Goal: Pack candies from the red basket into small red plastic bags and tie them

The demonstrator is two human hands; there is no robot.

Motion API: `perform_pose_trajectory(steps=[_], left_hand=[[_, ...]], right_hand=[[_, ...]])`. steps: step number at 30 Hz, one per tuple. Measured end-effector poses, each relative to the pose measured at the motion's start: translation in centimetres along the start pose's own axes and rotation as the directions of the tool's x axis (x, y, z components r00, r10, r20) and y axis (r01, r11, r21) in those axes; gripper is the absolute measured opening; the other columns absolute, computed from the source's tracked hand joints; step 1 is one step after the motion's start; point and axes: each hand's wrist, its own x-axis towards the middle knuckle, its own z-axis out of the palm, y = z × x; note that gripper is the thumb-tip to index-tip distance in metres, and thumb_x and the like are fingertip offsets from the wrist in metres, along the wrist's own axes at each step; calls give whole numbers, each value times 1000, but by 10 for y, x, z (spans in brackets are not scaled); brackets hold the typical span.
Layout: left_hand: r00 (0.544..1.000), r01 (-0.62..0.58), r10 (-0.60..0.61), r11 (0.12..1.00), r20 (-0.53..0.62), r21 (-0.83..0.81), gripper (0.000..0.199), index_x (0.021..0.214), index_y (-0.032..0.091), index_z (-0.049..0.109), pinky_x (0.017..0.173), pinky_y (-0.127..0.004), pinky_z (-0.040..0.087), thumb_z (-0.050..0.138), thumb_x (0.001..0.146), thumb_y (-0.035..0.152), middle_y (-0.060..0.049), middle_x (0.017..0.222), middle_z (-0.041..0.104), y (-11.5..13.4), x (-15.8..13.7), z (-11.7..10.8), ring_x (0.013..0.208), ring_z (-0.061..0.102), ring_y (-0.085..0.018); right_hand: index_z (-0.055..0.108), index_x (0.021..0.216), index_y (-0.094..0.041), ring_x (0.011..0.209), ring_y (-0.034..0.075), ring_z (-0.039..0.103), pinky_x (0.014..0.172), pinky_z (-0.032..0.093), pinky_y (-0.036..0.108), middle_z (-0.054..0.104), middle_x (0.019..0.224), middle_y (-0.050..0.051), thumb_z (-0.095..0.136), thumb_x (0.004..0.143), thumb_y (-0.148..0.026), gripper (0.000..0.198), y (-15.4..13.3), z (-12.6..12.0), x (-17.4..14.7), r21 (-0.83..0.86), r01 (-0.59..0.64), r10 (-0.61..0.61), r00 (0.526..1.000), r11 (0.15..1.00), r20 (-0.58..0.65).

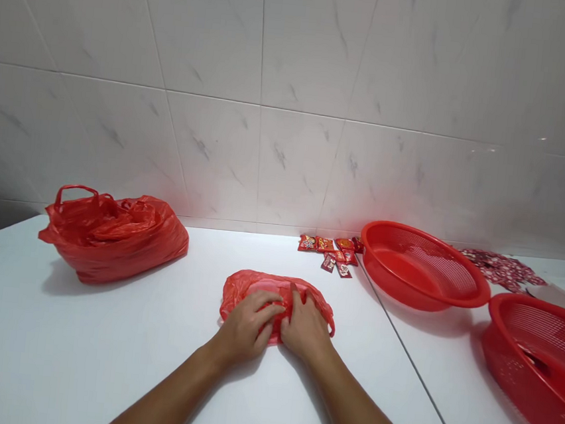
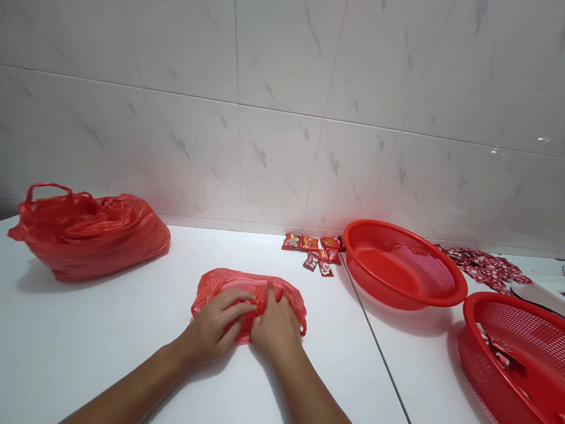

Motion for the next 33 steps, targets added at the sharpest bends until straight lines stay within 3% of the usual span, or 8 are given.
perform_pose_trajectory(steps=[2,5,9,12,17,23,29,33], left_hand=[[999,-13,15,999,47,-45,39,119,24,70,99,-38,54,44,95,8,-7,122,73,3,4,4,112,67,-23],[977,151,-162,985,138,88,28,100,23,72,88,-38,53,45,98,14,-6,99,75,0,7,9,94,69,-23],[904,381,-413,896,110,229,19,92,20,69,71,-39,49,52,96,26,-9,90,74,-13,5,4,80,69,-27],[863,463,-495,855,103,234,19,84,20,66,64,-37,46,56,93,33,-10,86,74,-19,2,0,77,70,-29],[818,521,-558,821,137,232,22,69,22,57,56,-34,38,57,90,31,-7,71,69,-18,3,0,64,66,-26],[847,491,-517,850,125,189,8,82,21,64,61,-33,41,56,83,21,-6,81,71,-15,2,-2,73,67,-25],[858,475,-494,867,137,152,16,92,22,70,60,-33,43,55,84,22,-5,81,73,-17,-4,0,71,68,-24],[847,481,-505,861,165,166,36,121,22,65,67,-36,48,56,87,30,-9,97,75,-15,-7,0,84,72,-29]], right_hand=[[28,168,-21,130,40,60,95,50,48,45,159,26,56,90,-24,83,-3,0,-2,-19,10,-10,1000,1000,8],[35,165,-18,124,39,64,93,51,46,49,155,26,55,92,-25,76,-7,0,-5,-39,8,-8,1000,999,0],[68,126,-14,105,34,71,81,53,40,72,121,20,53,94,-26,38,-8,-3,-6,-2,-29,29,998,1000,60],[71,108,-15,98,32,72,74,51,38,75,107,15,55,93,-25,25,-7,-7,-6,18,-27,25,997,999,67],[70,101,-16,92,30,70,68,47,35,75,103,13,56,93,-24,18,-10,-11,-12,15,19,-19,1000,1000,7],[68,92,-18,78,24,63,64,44,32,69,86,9,53,96,-25,17,-11,-5,-16,27,241,-231,951,970,-206],[72,109,-17,82,25,62,73,52,34,65,93,11,50,92,-19,28,-10,10,-11,85,498,-424,806,863,-414],[59,144,-19,112,32,64,92,56,44,60,126,19,56,94,-24,50,-10,11,-7,149,299,-227,900,943,-371]])
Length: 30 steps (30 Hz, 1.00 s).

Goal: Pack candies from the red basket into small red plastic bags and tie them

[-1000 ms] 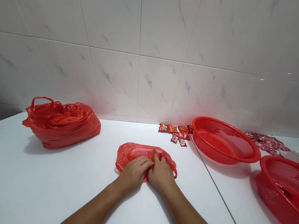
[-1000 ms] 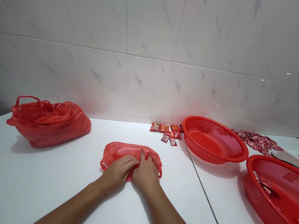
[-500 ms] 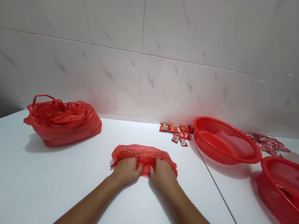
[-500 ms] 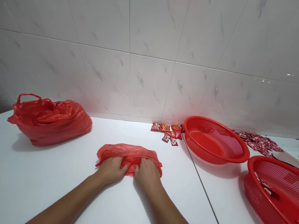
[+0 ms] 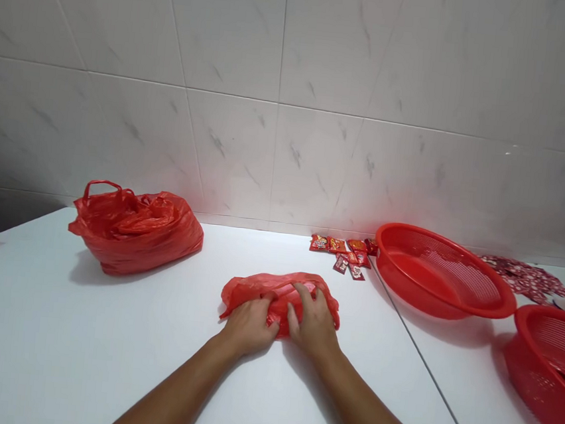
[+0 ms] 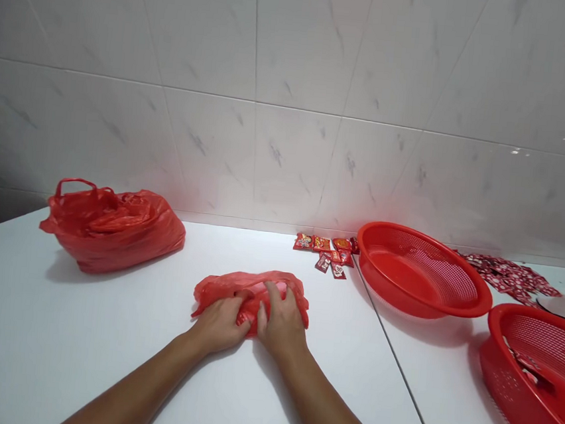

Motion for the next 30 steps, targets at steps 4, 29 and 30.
perform_pose_trajectory(steps=[4,29,30], left_hand=[[996,-67,66,998,58,7,24,112,24,62,76,-37,50,54,92,35,-9,102,71,3,-3,-3,96,70,-29],[979,-100,44,955,-199,-279,30,124,25,64,106,-47,54,43,104,29,-7,133,69,-15,22,5,124,66,-26],[974,-128,66,951,-218,-282,26,119,25,66,103,-46,56,45,103,28,-7,130,71,-16,22,5,121,67,-25]], right_hand=[[31,165,-24,150,41,39,112,46,51,43,153,22,71,90,-36,86,-3,-4,2,-45,-232,236,946,972,222],[-4,170,-35,152,36,39,111,44,51,20,174,16,48,103,-58,88,-4,-15,18,-140,-378,398,791,915,465],[-4,170,-34,151,36,41,111,45,50,21,173,16,52,102,-56,91,-4,-14,18,-140,-375,396,795,916,459]])
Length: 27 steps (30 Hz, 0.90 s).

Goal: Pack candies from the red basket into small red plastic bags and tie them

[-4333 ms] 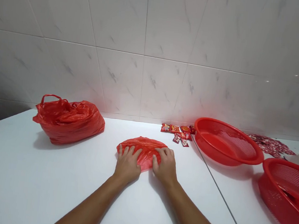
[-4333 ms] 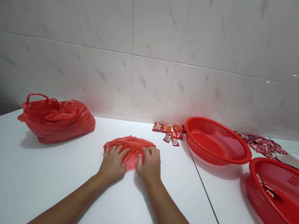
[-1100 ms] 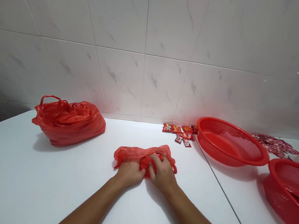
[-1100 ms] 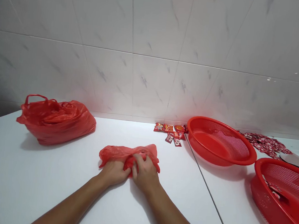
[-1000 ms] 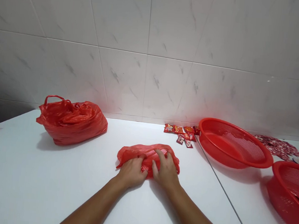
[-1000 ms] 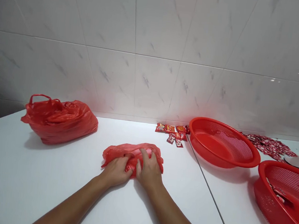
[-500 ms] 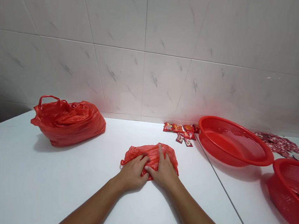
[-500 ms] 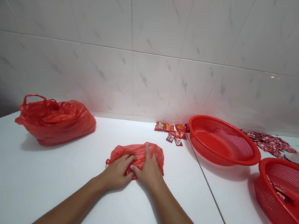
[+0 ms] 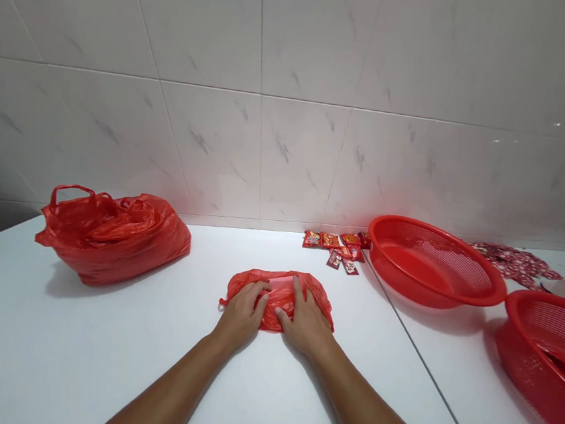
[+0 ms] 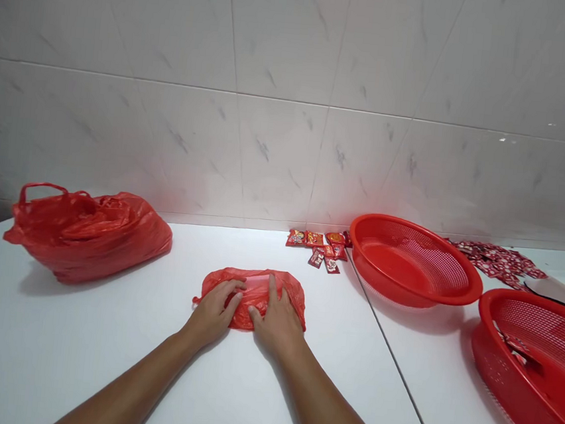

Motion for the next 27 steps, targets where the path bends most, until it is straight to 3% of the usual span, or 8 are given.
perform_pose_trajectory(steps=[3,5,10,12,15,20,27], left_hand=[[993,-121,121,992,1,-26,22,100,24,70,99,-42,59,51,94,15,-5,124,74,-2,1,0,117,70,-25],[973,-229,230,972,17,-49,29,92,24,72,99,-40,59,50,87,5,-3,120,77,-4,2,2,116,71,-23],[866,-498,499,866,11,-52,46,94,24,75,106,-43,57,44,80,-7,0,106,81,-2,2,7,112,73,-21],[876,-478,480,877,50,-39,43,97,24,73,95,-39,60,46,83,-6,-1,102,80,1,2,6,101,74,-20],[929,-359,354,932,109,39,33,105,24,70,82,-36,61,51,90,2,-3,102,78,3,0,4,94,72,-21],[955,-276,260,956,143,99,37,123,26,65,91,-38,60,53,93,9,-5,127,73,2,-3,4,113,70,-24],[965,-189,171,979,196,76,38,128,27,64,99,-41,58,51,95,15,-5,136,69,5,-3,1,119,68,-25]], right_hand=[[-3,171,-32,151,37,42,112,44,51,24,172,18,57,100,-53,95,3,2,3,-19,-15,15,1000,1000,-5],[0,171,-30,152,37,39,114,41,51,24,172,19,53,102,-53,90,5,4,5,-30,-17,17,1000,999,2],[2,171,-27,156,35,34,118,38,50,25,172,19,48,104,-49,85,9,4,9,-47,3,-3,1000,999,0],[2,171,-27,155,35,35,117,38,51,25,172,18,48,103,-50,86,10,4,10,-47,1,-1,1000,999,-6],[4,171,-29,150,36,42,115,40,52,31,170,17,48,102,-52,85,10,5,11,-30,3,-3,1000,1000,-3],[8,171,-28,151,36,42,116,38,52,38,166,18,46,103,-56,83,9,5,10,-26,12,-11,1000,1000,14],[11,171,-32,150,36,42,114,40,52,36,167,17,44,105,-58,79,4,0,5,-19,-5,5,1000,1000,31]])
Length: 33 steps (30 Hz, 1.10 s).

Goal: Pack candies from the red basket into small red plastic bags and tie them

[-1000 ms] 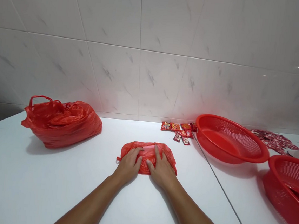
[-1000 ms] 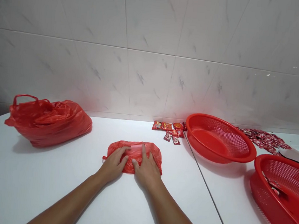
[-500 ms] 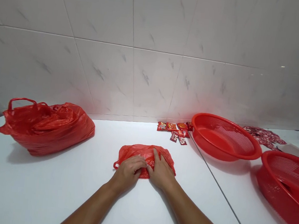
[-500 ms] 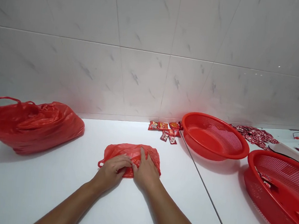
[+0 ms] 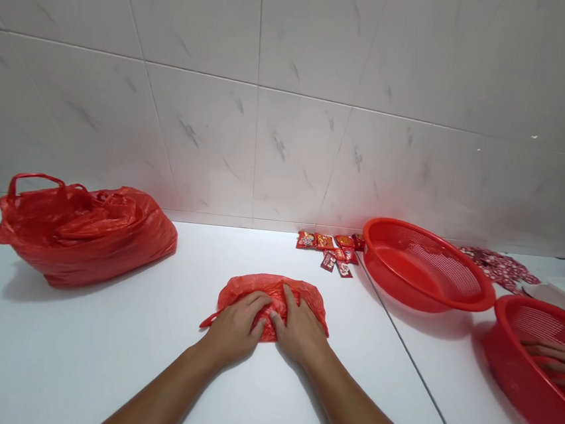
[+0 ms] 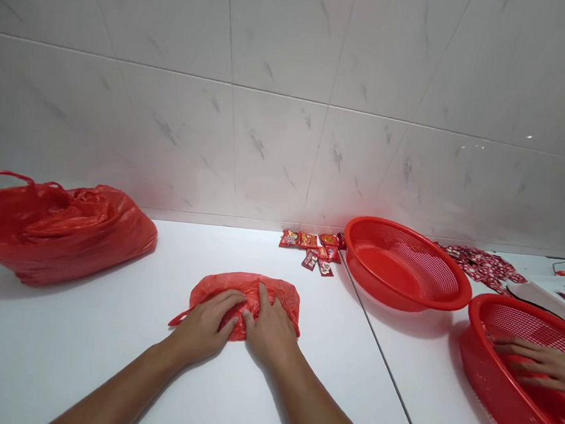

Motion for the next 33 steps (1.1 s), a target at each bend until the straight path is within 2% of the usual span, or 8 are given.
perform_pose_trajectory(steps=[4,8,13,16,22,26,30,33], left_hand=[[1000,15,-15,1000,11,-14,36,126,27,64,100,-42,57,50,95,16,-5,134,70,0,-1,0,121,66,-25],[999,45,-45,999,28,-9,35,127,26,63,102,-43,56,49,96,17,-5,135,69,0,0,-1,123,65,-26],[999,36,-36,999,13,-30,36,129,27,64,102,-42,58,50,96,18,-4,132,72,0,2,-1,122,67,-25],[999,35,-35,999,12,-17,38,132,27,65,105,-44,57,52,97,20,-5,137,71,-3,1,0,127,66,-26],[1000,4,-4,1000,7,-3,39,133,25,66,108,-46,57,54,95,21,-7,138,71,-7,0,0,128,66,-27],[1000,16,-16,1000,11,-21,40,133,25,66,105,-45,58,56,94,21,-7,136,72,-6,0,-4,125,68,-27],[998,5,-2,999,61,-44,46,138,26,63,110,-46,56,54,94,18,-7,142,69,1,-1,-8,131,65,-27],[990,-24,27,999,137,-26,56,150,29,55,115,-46,51,49,96,17,-6,155,58,10,-6,-5,141,57,-26]], right_hand=[[13,171,-30,158,32,29,118,36,52,33,169,16,30,109,-58,70,0,-1,0,14,3,-4,1000,1000,21],[15,171,-32,158,31,30,119,35,52,35,168,14,16,112,-53,62,1,1,2,35,-8,7,1000,999,15],[13,171,-33,146,34,48,112,43,51,43,163,16,40,107,-51,72,1,1,2,11,-14,14,999,1000,-31],[12,171,-33,144,36,51,111,45,50,46,161,18,49,104,-49,79,0,-1,1,6,-20,20,999,1000,-40],[9,171,-36,143,39,51,112,43,53,40,165,18,51,103,-49,81,1,-4,-3,-24,29,-30,999,999,-21],[16,170,-36,139,42,54,108,46,56,33,168,21,44,106,-52,72,-2,6,-6,-92,26,-28,1000,995,-14],[18,171,-28,140,42,54,114,41,56,33,168,23,40,107,-53,71,-6,15,-9,-123,38,-44,998,992,-43],[16,171,-30,139,42,55,111,44,56,28,171,21,44,106,-52,74,-3,13,-19,-131,32,-36,999,991,-27]])
